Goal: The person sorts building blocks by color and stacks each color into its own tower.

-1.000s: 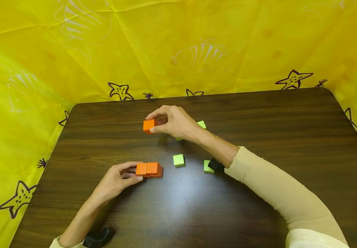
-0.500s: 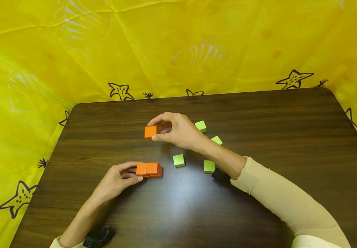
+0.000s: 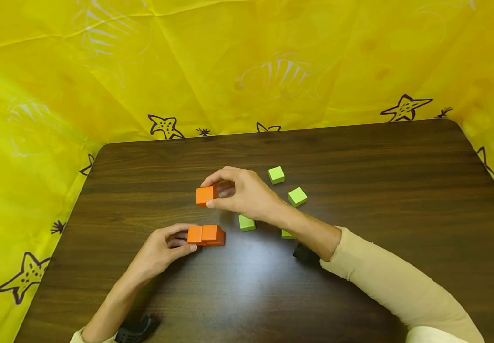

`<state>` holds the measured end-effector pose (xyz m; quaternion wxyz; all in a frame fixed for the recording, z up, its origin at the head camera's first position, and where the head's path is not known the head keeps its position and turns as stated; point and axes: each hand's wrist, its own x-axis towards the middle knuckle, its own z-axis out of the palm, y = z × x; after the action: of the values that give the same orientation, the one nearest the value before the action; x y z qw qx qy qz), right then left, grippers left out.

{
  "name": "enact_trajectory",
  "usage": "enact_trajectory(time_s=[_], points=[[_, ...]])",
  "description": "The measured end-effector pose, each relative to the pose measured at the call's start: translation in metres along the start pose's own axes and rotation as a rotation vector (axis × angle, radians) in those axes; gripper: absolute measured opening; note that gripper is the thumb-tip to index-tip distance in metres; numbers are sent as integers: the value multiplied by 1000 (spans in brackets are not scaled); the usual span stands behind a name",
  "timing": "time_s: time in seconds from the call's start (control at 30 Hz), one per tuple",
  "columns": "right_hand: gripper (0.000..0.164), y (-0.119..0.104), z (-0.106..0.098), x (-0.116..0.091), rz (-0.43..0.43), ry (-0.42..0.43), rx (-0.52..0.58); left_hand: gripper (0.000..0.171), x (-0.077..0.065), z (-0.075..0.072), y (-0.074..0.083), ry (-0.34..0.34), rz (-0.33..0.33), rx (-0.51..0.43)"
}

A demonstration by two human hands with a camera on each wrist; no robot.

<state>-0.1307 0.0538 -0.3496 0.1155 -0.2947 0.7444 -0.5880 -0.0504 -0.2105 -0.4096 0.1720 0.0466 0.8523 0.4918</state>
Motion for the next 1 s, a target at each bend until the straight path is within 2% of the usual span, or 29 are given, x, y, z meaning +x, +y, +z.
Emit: enact_trajectory(time_s=[0.57, 0.73, 1.0], points=[[31, 2, 28, -13, 32, -74, 65, 40, 1, -1, 1, 8, 32, 36], [30, 4, 34, -16, 57, -76, 42, 40, 1, -1, 2, 1, 44, 38], [29, 6, 45, -22, 68, -62, -182, 41, 1, -2, 2, -1, 58, 38]])
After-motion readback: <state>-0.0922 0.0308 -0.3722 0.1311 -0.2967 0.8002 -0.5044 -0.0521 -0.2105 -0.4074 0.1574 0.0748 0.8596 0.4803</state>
